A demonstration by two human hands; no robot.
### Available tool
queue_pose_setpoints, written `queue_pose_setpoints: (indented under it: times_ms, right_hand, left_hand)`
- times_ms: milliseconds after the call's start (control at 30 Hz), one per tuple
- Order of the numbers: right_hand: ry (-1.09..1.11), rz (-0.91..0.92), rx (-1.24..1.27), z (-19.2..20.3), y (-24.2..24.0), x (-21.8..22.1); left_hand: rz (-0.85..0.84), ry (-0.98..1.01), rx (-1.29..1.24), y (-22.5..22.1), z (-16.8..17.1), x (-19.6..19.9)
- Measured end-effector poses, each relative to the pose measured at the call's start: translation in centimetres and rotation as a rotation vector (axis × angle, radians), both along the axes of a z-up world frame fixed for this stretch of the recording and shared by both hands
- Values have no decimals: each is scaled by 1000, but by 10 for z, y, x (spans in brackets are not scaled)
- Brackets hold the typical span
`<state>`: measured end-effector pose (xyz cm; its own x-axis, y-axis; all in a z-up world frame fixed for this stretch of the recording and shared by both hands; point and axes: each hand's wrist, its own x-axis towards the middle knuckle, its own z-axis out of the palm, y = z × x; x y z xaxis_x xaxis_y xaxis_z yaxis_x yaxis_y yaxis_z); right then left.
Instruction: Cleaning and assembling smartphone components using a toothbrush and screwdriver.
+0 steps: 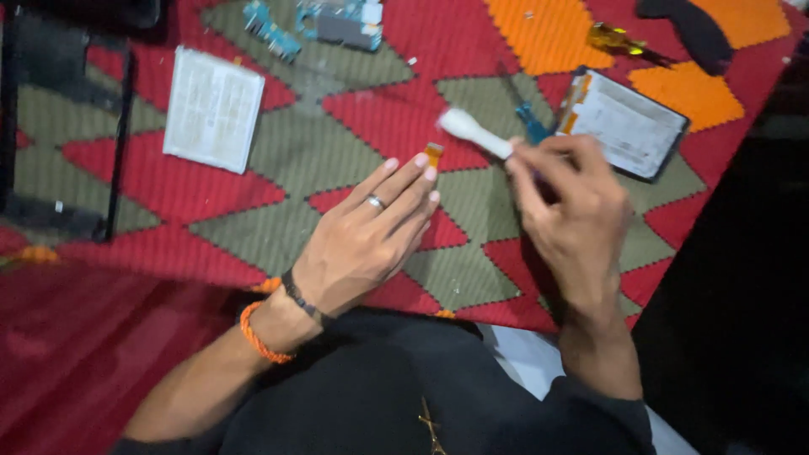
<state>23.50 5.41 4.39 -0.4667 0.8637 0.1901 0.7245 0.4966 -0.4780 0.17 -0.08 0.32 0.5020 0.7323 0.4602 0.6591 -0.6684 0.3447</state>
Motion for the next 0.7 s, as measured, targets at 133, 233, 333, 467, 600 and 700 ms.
queue_pose_setpoints:
  times_ms: [133,233,333,467,600,700]
  right_hand:
    - [-17,-220,263,-5,5,17]
    - [12,-220,266,-2,5,13]
    - [75,-193,258,0,7,11]
    - [102,-193,272,-2,6,14]
    - [97,-208,280,-3,0,16]
    - [98,-205,285,-1,-2,15]
  left_hand:
    - [-13,-19,-46,4,4,2]
    - [-38,-4,-60,9,5,1]
    - [-5,66,-56,20,18,0]
    - [51,208,-59,26,14,0]
    - [45,131,-76,32,21,5]
    - [59,128,-127,34,13,3]
